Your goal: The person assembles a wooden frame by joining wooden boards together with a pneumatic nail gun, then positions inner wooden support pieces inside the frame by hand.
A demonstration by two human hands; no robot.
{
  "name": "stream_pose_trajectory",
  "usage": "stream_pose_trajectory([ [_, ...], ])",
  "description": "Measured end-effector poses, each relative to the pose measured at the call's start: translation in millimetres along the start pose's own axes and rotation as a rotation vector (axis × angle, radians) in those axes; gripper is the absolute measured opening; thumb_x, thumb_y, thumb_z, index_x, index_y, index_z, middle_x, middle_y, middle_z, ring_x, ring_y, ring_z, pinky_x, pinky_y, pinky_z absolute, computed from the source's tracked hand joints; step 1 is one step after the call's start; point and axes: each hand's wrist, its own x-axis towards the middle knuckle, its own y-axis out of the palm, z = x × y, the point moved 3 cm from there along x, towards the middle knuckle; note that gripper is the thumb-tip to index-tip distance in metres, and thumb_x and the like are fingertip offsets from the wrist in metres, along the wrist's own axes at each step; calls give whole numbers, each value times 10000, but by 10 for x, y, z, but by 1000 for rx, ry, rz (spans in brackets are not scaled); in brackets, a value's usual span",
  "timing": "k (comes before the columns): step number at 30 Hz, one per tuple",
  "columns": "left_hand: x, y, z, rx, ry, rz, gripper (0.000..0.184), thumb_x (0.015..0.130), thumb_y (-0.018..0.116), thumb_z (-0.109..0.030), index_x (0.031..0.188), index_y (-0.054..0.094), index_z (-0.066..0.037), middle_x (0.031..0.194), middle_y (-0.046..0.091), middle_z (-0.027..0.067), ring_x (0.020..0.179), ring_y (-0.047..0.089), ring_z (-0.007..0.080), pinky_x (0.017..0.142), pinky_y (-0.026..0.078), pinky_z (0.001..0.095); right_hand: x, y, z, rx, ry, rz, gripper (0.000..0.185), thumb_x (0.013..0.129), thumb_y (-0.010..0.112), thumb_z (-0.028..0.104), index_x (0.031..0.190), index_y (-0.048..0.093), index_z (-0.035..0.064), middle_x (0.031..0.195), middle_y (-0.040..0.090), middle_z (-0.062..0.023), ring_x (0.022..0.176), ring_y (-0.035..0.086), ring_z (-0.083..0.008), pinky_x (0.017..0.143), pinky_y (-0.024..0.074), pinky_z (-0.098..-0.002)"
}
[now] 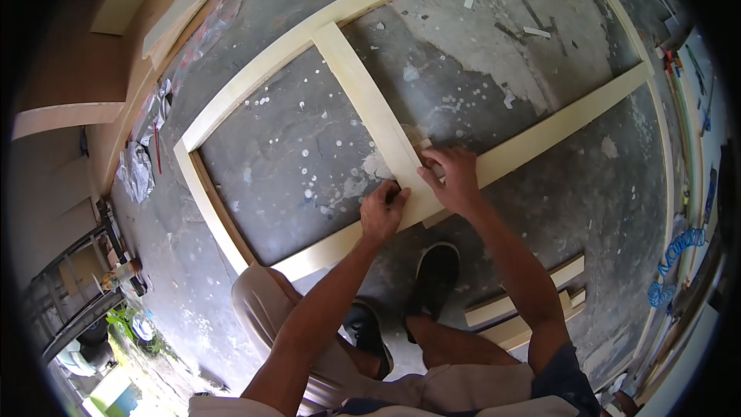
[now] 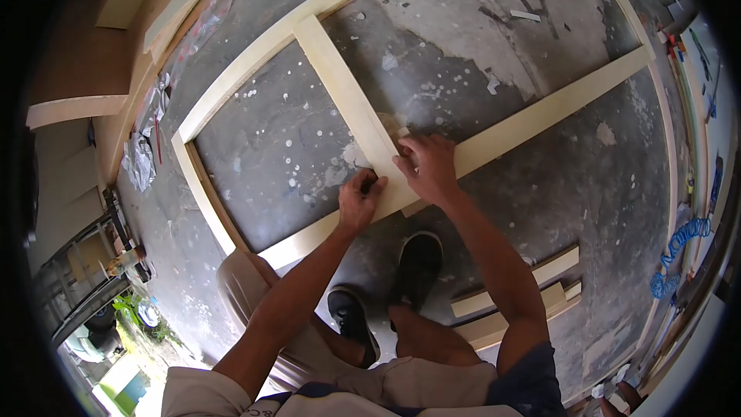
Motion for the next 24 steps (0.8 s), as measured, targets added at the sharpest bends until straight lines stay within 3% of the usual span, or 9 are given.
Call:
stream_pose_trajectory([
  [1, 3, 25, 42, -7, 21, 3, 270, 877, 719, -292, 872, 623, -39, 749, 685, 127, 685, 668, 324, 662, 500, 416, 121, 94, -43, 150, 94, 53, 373, 831, 753, 272, 1117, 654, 55, 992, 653, -99, 965, 598, -315, 795, 468, -424],
  [5, 30, 50, 101, -40, 4, 7, 278, 857, 739, -300, 874, 641, -39, 756, 693, 127, 691, 675, 316, 668, 505, 413, 670, 266, 91, 86, 45, 4, 519, 850, 745, 387, 1196, 617, 22, 1060, 637, -134, 1002, 608, -338, 806, 494, -435],
  [7, 26, 2, 53, -16, 10, -7, 270, 853, 742, -300, 877, 652, -46, 776, 706, 123, 713, 687, 313, 676, 511, 413, 921, 251, 274, -159, 21, -104, 716, 829, 743, 507, 1258, 557, -36, 1145, 599, -189, 1045, 608, -368, 855, 506, -457],
  [8, 25, -10, 39, 11, 18, -8, 267, 853, 740, -301, 880, 657, -50, 783, 711, 122, 721, 692, 314, 679, 515, 415, 1033, 261, 335, -218, 36, -20, 896, 781, 756, 584, 1317, 481, -79, 1200, 559, -232, 1053, 607, -384, 875, 514, -465],
  [11, 11, 22, 44, 35, 95, -24, 272, 854, 736, -313, 884, 663, -53, 790, 718, 121, 736, 700, 323, 687, 526, 417, 1218, 355, 545, -175, 70, 46, 935, 751, 783, 577, 1317, 452, -89, 1158, 564, -239, 1050, 609, -393, 866, 524, -471],
  [13, 1, 19, 62, -9, 38, -26, 282, 854, 732, -324, 875, 665, -50, 795, 723, 122, 742, 702, 327, 694, 531, 420, 1261, 504, 458, -185, 84, 60, 915, 740, 802, 523, 1316, 430, -83, 1140, 554, -231, 1037, 618, -393, 845, 539, -465],
  [15, 13, 20, 58, -9, 64, -4, 283, 852, 732, -324, 868, 665, -49, 792, 723, 121, 742, 705, 321, 698, 532, 417, 1195, 580, 393, -136, 14, -61, 770, 746, 796, 351, 1265, 426, -81, 1127, 514, -220, 941, 633, -389, 785, 551, -469],
  [24, 0, 7, 41, 2, 38, -24, 302, 845, 732, -333, 849, 661, -39, 779, 722, 119, 734, 707, 307, 702, 530, 406, 1215, 593, 356, -93, 31, -17, 778, 745, 773, 343, 1283, 401, -78, 1154, 501, -239, 964, 628, -396, 803, 553, -470],
])
